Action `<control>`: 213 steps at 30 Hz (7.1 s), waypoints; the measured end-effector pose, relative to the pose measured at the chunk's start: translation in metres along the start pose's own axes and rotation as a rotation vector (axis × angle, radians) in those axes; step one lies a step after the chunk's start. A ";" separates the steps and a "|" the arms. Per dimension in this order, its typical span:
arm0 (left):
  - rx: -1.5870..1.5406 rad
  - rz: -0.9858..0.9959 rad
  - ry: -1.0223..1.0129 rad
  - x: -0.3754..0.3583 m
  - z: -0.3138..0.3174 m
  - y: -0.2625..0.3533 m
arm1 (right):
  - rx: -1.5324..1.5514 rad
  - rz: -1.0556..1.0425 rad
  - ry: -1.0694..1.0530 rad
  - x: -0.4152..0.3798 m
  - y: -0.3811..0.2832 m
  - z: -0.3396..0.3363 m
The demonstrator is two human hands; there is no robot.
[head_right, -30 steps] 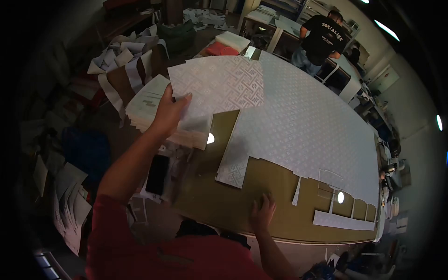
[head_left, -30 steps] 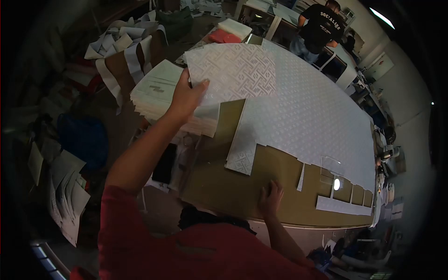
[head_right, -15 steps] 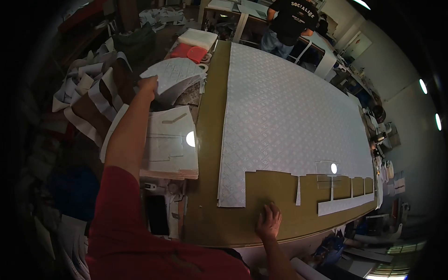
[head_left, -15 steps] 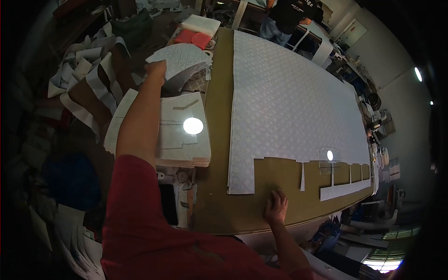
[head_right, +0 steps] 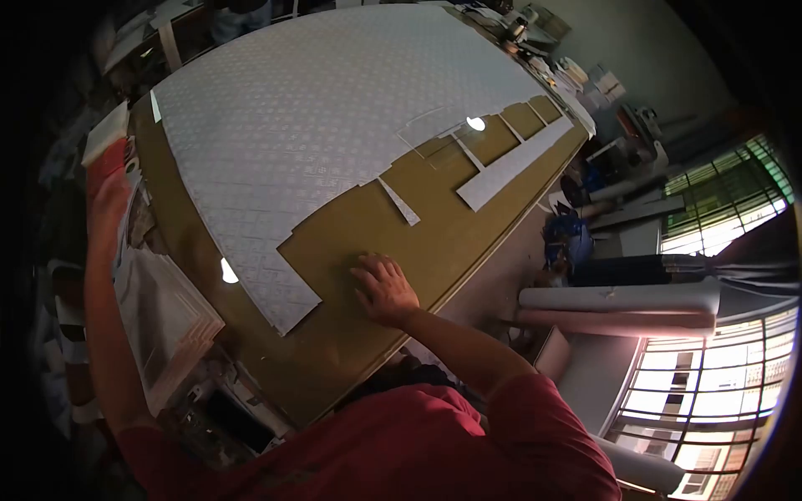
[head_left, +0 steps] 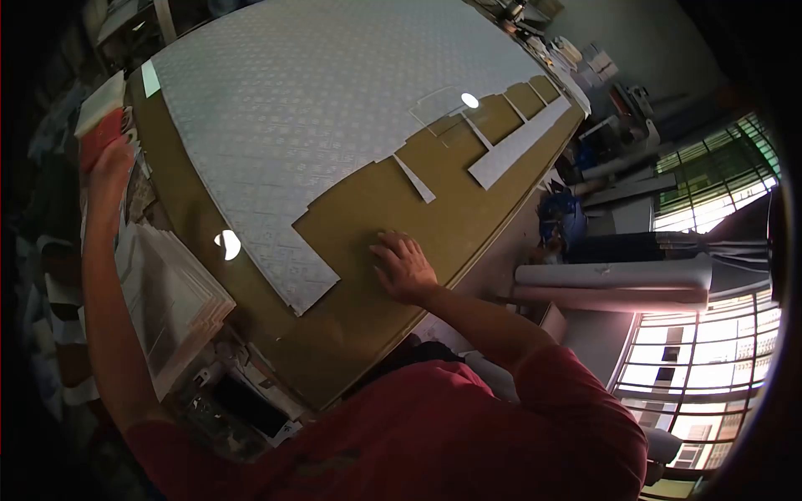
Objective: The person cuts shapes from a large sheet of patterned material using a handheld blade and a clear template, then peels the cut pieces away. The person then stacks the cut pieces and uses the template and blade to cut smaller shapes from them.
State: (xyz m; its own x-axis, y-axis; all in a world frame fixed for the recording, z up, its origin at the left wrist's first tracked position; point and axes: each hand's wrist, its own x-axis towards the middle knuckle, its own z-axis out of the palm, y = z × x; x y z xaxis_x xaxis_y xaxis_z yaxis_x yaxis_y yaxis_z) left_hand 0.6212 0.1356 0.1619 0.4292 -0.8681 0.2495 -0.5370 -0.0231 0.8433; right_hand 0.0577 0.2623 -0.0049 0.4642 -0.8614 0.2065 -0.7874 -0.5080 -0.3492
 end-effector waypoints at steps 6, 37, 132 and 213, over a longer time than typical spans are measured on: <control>-0.224 0.017 -0.844 -0.134 0.112 0.137 | 0.019 -0.007 0.023 -0.001 0.002 -0.001; 0.313 0.574 -0.418 -0.292 0.646 0.250 | 0.203 0.178 -0.018 -0.410 0.398 -0.162; 0.721 0.100 -0.001 -0.237 1.167 0.534 | -0.217 0.223 0.157 0.465 1.303 -0.387; -1.070 0.612 -0.553 -0.322 0.838 0.725 | 0.921 -0.171 -0.055 0.243 0.890 -0.309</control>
State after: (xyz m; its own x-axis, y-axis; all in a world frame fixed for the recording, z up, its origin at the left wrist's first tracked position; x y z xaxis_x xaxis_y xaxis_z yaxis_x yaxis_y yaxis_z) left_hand -0.5149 -0.0169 0.2943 -0.1558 -0.6900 0.7069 0.3986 0.6108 0.6841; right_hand -0.6560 -0.3988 0.0172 0.5809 -0.7619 0.2863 -0.0862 -0.4074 -0.9092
